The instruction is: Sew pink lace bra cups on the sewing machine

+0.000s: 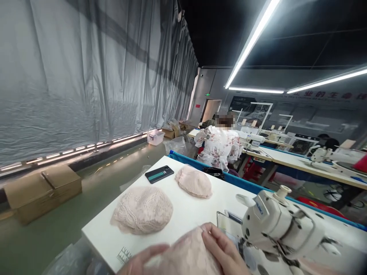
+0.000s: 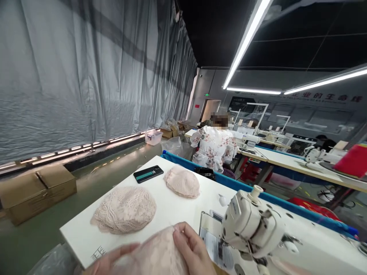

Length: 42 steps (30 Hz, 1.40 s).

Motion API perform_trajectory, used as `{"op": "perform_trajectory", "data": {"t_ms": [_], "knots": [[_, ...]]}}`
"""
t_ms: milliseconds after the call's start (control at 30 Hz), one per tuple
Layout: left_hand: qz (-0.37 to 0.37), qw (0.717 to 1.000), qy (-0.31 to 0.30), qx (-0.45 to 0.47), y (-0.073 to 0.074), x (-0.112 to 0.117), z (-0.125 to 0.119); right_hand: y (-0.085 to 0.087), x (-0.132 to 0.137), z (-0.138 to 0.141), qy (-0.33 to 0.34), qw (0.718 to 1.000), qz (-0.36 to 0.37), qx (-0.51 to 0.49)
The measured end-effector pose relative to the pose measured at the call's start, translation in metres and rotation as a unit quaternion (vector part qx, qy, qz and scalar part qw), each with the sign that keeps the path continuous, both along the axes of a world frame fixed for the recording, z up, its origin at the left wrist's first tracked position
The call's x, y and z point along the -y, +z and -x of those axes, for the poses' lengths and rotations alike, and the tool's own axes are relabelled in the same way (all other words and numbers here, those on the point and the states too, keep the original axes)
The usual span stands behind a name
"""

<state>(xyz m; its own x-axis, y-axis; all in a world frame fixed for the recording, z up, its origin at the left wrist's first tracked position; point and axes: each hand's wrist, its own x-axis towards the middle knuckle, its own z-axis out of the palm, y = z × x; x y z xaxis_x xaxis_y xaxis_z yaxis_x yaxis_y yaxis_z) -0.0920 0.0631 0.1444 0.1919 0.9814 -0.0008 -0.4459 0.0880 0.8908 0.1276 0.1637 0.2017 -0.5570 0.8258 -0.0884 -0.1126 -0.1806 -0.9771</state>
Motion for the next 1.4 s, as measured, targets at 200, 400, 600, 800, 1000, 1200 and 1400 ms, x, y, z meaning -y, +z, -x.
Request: {"op": "perform_trajectory", "data": {"t_ms": [200, 400, 600, 800, 1000, 1200, 1400], "knots": [[-0.084, 0.988, 0.076, -0.106, 0.085, -0.112, 0.023, 0.003, -0.105, 0.039, -0.171, 0.978, -0.117, -0.004], [-0.144, 0.917, 0.164, -0.334, 0.112, -0.274, 0.008, -0.005, -0.222, 0.04, -0.43, 0.879, -0.141, 0.15], [-0.16, 0.83, 0.099, -0.525, 0.069, -0.302, -0.014, -0.02, -0.246, 0.028, -0.457, 0.816, -0.073, 0.346], [-0.177, 0.755, 0.029, -0.63, 0.071, -0.22, 0.012, -0.023, -0.204, 0.041, -0.405, 0.807, -0.215, 0.371], [-0.188, 0.734, -0.008, -0.653, 0.062, -0.124, 0.04, -0.039, -0.108, 0.06, 0.002, 0.899, -0.335, 0.282], [-0.188, 0.77, 0.07, -0.606, 0.046, -0.113, 0.037, -0.057, -0.078, 0.079, 0.04, 0.935, -0.262, 0.235], [-0.166, 0.834, 0.126, -0.511, 0.05, -0.104, 0.044, -0.046, -0.072, 0.084, 0.018, 0.968, -0.202, 0.149]]}}
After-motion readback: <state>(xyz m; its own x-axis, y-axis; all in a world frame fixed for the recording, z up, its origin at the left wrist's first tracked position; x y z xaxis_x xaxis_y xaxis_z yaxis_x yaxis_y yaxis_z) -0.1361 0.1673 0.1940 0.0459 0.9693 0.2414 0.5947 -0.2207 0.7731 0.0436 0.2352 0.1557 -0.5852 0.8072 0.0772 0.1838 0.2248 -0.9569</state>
